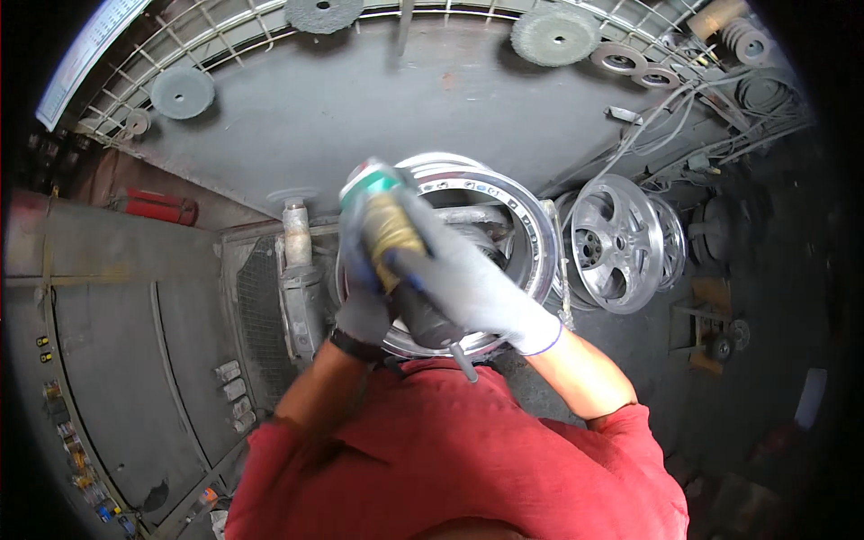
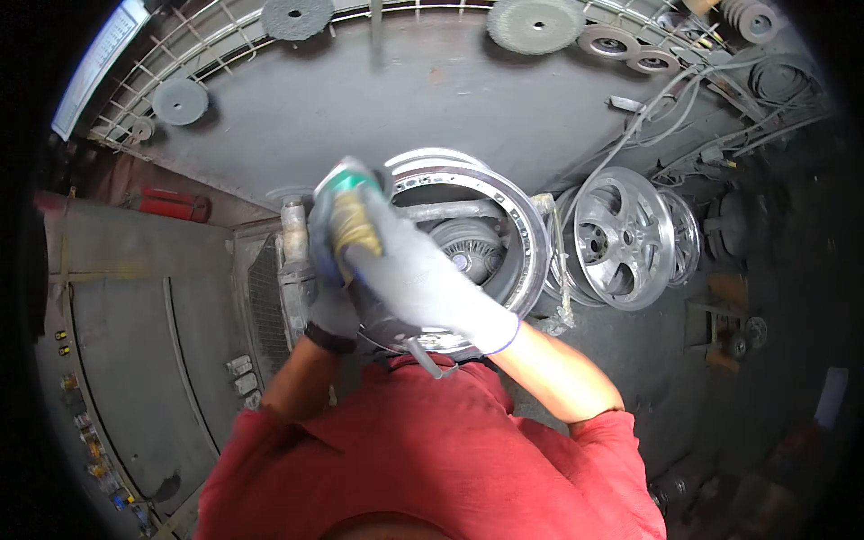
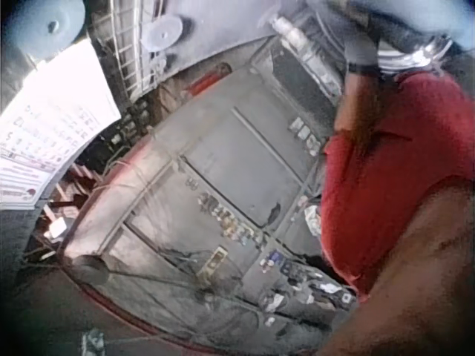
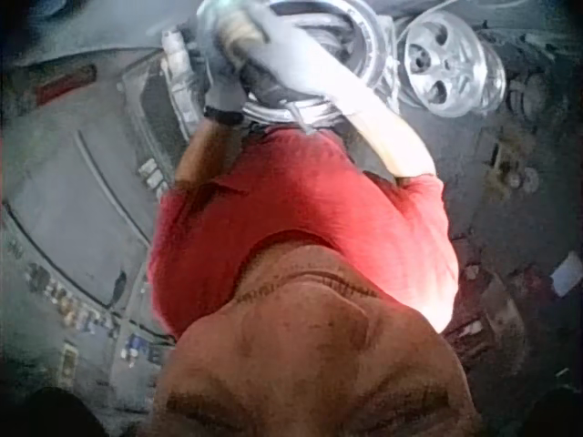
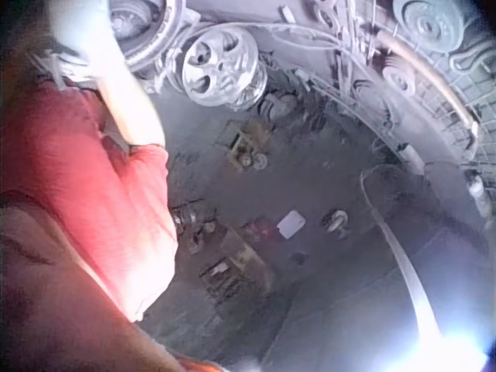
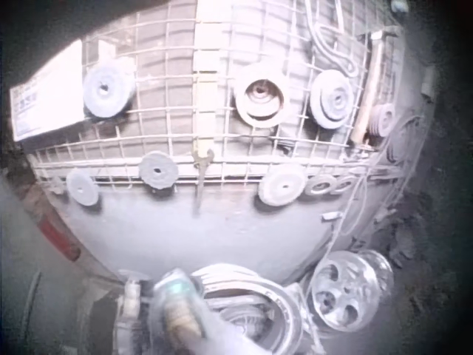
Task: The person uses a handheld electric polisher to smooth and shine the surface of a silver car wheel rim. They systematically move the tool across the rim's face and inner barrel, applying consistent pressure to refine the metal finish.
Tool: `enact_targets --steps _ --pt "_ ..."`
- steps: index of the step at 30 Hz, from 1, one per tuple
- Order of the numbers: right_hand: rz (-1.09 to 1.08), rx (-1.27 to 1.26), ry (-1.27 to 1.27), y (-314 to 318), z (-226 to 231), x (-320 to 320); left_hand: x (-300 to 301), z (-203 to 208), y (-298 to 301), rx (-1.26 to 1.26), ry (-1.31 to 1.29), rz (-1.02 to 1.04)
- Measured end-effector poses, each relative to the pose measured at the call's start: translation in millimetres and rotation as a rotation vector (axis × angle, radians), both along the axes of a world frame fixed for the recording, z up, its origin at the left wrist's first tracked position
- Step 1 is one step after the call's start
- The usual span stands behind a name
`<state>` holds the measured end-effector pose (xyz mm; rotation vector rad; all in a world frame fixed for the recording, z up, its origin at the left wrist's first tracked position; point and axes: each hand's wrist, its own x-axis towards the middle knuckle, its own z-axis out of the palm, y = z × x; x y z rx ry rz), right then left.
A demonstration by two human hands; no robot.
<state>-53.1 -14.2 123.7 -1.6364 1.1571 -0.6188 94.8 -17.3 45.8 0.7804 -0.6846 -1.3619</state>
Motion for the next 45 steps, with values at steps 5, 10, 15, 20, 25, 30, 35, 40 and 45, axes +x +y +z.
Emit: enact_targets --steps 5,10,15,20,25,30,35,40,45 --pt "-0.410 0.149 -0.538 9.4 5.9 -73.3 -93.4 11.0 -64.9 0.338 0.580 -0.631" --pt "-0.884 0.300 -1.038 61.3 -5.8 -105.8 -186.2 8.3 -64.4 0.653 0.422 -1.234" --pt "-1.111 0.337 -1.212 86.3 -40.6 -108.1 -199.7 15.5 -49.6 0.623 0.006 -1.351" --pt "-0.826 0.271 -1.045 65.0 -18.2 -82.2 -161.1 5.1 -60.5 0.568 0.318 -1.136" --pt "-0.365 0.013 -0.419 38.6 -20.6 -37.9 -54.0 -24.6 -30.2 0.279 0.444 -0.555" --pt "0.092 -0.012 -0.207 40.6 -40.4 -18.5 -15.5 -35.8 52.5 0.149 0.200 0.045" --pt "-0.015 -0.037 -0.211 39.5 -35.2 -32.3 -28.4 -38.3 28.1 0.156 0.127 -0.052" --pt "-0.468 -0.095 -0.357 58.2 -39.9 -80.7 -109.5 -25.7 -26.3 0.297 0.344 -0.626" --pt "-0.974 -0.009 -0.780 101.6 -64.9 -80.0 -171.5 -23.2 -27.5 0.510 -0.056 -1.086"
